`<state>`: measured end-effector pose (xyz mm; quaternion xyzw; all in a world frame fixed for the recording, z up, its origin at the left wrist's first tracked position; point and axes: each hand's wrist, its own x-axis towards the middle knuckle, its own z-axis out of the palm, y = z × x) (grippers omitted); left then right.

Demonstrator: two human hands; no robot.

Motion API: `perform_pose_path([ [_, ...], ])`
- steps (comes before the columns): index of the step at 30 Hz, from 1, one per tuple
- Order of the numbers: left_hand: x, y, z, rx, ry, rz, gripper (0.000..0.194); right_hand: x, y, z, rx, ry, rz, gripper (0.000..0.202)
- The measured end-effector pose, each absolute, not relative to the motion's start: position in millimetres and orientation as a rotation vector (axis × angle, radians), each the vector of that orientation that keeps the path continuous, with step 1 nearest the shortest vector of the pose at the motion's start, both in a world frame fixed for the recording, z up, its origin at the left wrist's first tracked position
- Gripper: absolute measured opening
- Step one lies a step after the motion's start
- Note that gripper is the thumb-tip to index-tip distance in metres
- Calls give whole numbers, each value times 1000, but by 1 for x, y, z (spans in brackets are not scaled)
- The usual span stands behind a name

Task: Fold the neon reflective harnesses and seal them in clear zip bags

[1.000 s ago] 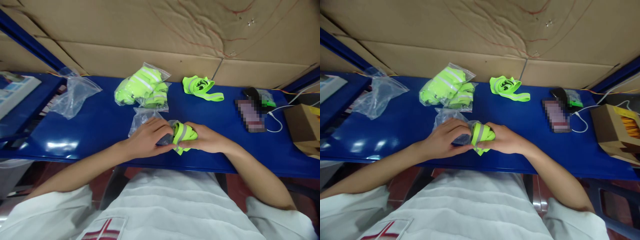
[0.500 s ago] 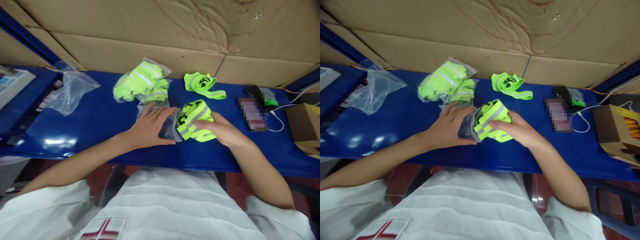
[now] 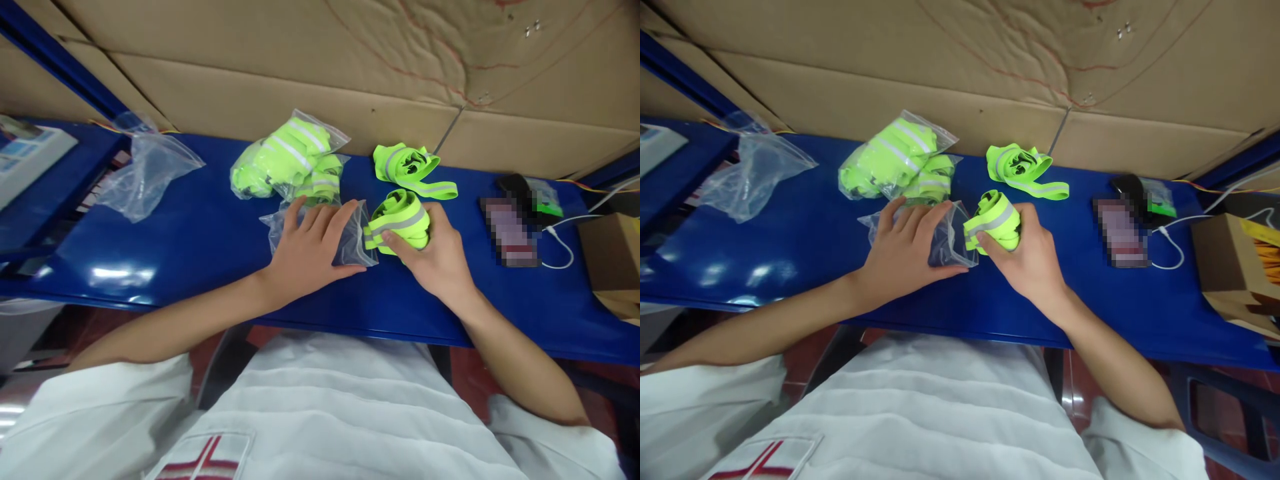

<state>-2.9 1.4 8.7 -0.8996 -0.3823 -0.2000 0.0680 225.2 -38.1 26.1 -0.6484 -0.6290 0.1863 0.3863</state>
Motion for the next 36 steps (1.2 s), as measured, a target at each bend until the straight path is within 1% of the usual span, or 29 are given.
perform_pose_path([
  [2, 0, 2, 9, -2671, -1151, -570, 99, 225, -40, 27, -1620, -1646, 529, 53],
  [4, 3, 2, 9, -2658, -1153, -521, 94, 224, -41, 29, -1595, -1736, 603, 54],
  [8, 7, 1, 9, -2689, -1149, -464, 90, 226, -40, 32, -1567, -1906, 673, 37],
  [11, 8, -1, 8, -2770, -1194, -439, 93, 229, -37, 30, -1547, -1968, 674, 34],
  [13, 7, -2, 8, -2884, -1195, -434, 103, 230, -36, 27, -1548, -1993, 703, 36],
  [15, 6, -1, 9, -3005, -1158, -437, 112, 230, -38, 26, -1547, -1983, 742, 45],
  [17, 5, 0, 10, -3063, -1115, -459, 110, 229, -40, 25, -1539, -1952, 753, 54],
  [18, 4, 1, 10, -3064, -1099, -477, 106, 228, -42, 26, -1537, -1941, 744, 54],
  [20, 2, 3, 9, -3038, -1066, -522, 100, 227, -44, 28, -1527, -1944, 705, 45],
  [22, 0, 5, 8, -3011, -1022, -571, 100, 227, -44, 30, -1518, -1969, 674, 34],
  [24, -1, 6, 5, -2986, -960, -613, 100, 227, -44, 31, -1519, -1976, 683, 28],
  [28, 0, 7, 1, -2941, -860, -647, 98, 228, -41, 29, -1536, -1962, 678, 23],
  [31, 3, 8, -4, -2928, -826, -643, 100, 227, -39, 25, -1533, -1982, 679, 22],
  [33, 4, 9, -8, -2946, -819, -647, 102, 226, -38, 21, -1499, -1965, 713, 25],
  [36, 6, 11, -13, -3021, -801, -667, 110, 223, -39, 16, -1421, -1898, 801, 40],
])
